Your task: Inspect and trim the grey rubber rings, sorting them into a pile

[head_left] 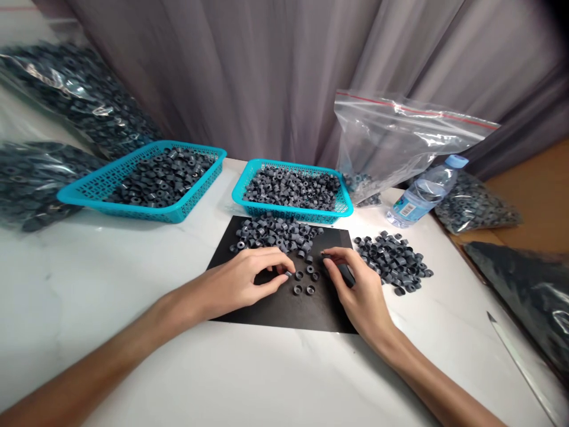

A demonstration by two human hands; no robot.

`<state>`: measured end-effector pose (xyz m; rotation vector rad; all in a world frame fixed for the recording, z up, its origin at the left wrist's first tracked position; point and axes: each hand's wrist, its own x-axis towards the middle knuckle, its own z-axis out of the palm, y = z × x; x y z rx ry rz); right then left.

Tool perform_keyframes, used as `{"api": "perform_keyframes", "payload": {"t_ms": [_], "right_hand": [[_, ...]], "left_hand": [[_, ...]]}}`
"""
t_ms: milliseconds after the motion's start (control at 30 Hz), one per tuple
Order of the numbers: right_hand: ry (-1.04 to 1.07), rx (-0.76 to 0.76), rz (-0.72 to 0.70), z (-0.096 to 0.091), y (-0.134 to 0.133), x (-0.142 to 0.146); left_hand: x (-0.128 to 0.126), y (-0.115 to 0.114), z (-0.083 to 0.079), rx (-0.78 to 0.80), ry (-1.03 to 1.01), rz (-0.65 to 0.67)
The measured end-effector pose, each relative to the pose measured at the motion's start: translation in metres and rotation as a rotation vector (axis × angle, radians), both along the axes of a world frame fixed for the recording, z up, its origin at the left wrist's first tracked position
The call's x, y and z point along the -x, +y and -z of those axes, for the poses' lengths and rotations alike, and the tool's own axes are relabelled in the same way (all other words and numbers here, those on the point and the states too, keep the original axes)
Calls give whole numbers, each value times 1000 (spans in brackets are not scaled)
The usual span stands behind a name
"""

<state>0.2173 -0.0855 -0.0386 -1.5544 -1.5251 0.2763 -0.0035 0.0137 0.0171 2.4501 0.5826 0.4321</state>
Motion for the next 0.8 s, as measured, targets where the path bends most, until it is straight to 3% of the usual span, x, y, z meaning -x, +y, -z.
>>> {"api": "perform_keyframes", "payload": {"t_ms": [300,433,633,800], "right_hand": [[7,-11,-94,-12,-1,-2],[-3,139,-245,-27,-3,-17],[23,377,-331,-40,-6,-27],[38,413,-366,-35,-7,-24]], "left_hand": [[0,0,-4,235,-33,5],[1,1,-4,284,-44,1],[3,5,-2,189,-6,20],[6,10,5,87,39,63]]}}
